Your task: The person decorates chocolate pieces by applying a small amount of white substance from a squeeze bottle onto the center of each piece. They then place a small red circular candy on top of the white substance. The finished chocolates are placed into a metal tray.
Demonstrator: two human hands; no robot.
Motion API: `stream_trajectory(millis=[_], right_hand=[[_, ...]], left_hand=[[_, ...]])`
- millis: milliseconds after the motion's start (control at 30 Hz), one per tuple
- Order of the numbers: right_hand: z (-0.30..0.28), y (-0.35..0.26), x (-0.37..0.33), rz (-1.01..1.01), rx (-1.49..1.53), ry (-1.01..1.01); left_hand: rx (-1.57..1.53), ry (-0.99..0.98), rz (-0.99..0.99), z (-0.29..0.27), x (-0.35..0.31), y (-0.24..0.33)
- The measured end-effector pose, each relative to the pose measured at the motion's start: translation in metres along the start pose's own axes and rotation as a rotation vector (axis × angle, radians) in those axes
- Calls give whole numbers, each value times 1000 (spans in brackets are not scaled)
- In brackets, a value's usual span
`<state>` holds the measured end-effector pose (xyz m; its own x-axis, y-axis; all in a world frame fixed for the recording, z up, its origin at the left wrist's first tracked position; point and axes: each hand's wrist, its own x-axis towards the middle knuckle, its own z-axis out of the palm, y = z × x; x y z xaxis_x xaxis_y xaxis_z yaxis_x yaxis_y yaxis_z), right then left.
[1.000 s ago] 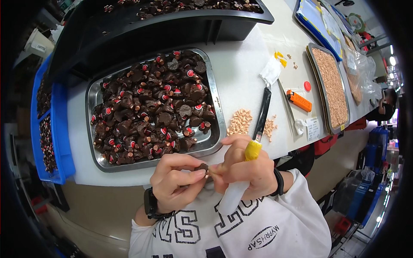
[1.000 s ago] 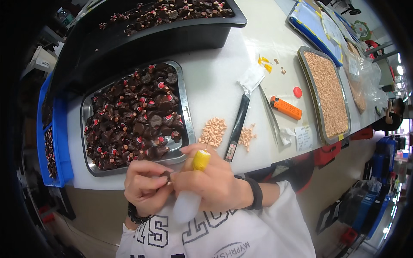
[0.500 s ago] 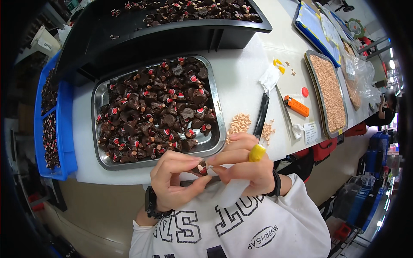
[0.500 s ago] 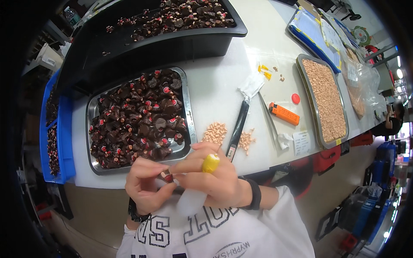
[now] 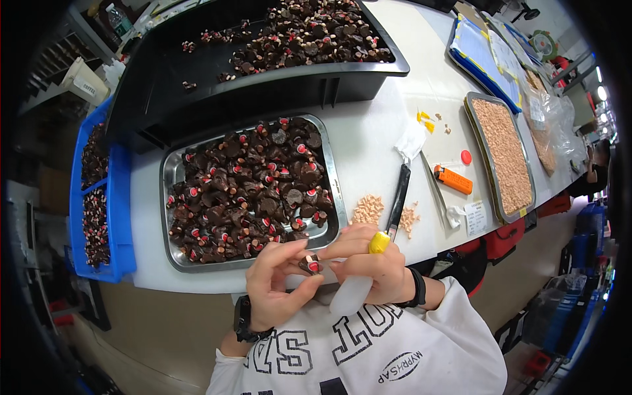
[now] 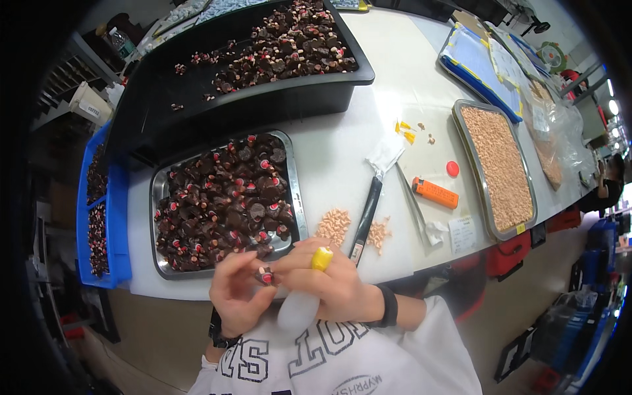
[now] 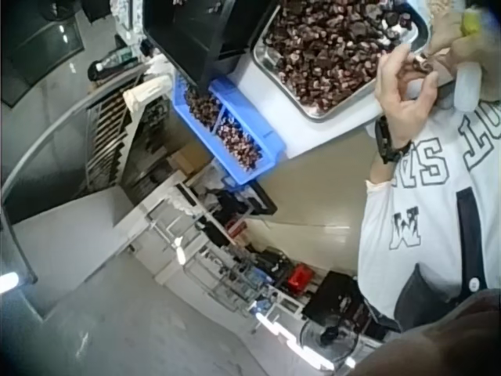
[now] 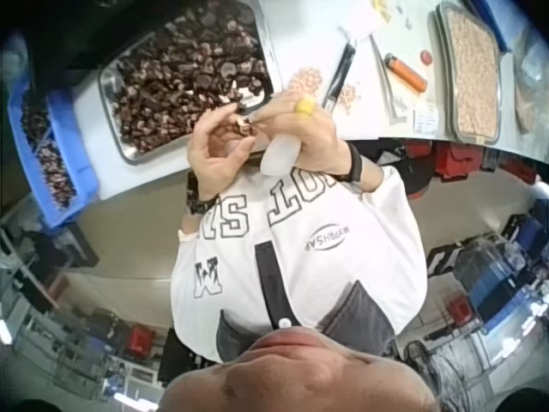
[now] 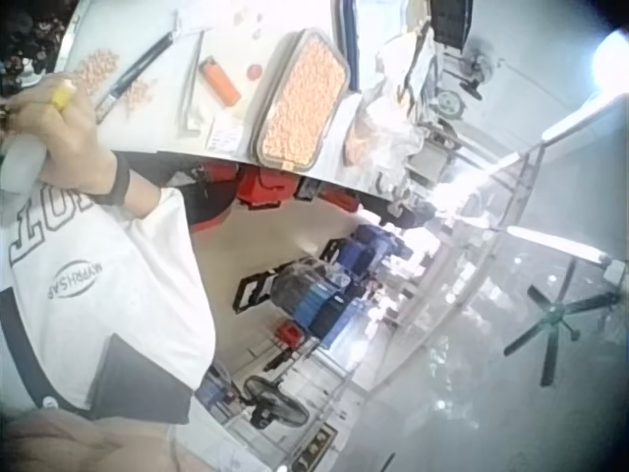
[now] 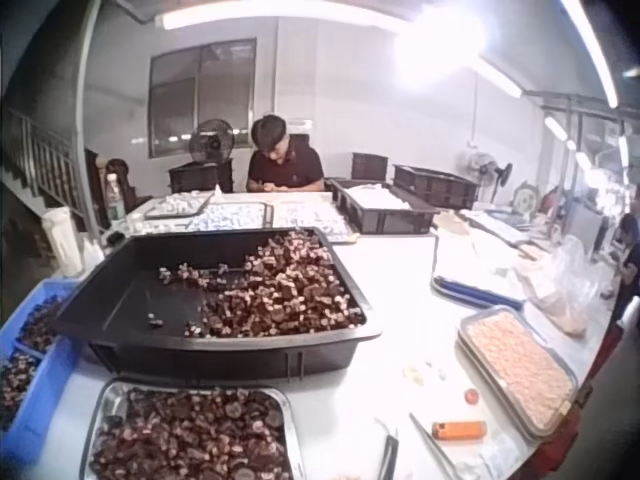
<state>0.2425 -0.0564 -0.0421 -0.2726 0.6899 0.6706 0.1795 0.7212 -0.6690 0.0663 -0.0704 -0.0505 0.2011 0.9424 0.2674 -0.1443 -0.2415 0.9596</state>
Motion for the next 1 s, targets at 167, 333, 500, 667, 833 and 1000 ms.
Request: stream_trajectory(millis=[167,333,500,667,833,1000], right_hand=[[-5,3,1,60,26,3],[-2,-1,-3,48,36,79],[1,-2,0,15,-39,64],[4,-3,0,-5,-14,80],[6,-2,-3,-4,-9,82],[4,-2,-2,64,16,53]], left_hand=[[53,-93,81,-8,0,-3],[29,-138,-6,-13,3,11],[217,-71,51,-53,-14,43],[473,610,56,-131,-42,78],[1399,819,-164,-209,-13,111],[1389,687,-53,-192,-5,113]])
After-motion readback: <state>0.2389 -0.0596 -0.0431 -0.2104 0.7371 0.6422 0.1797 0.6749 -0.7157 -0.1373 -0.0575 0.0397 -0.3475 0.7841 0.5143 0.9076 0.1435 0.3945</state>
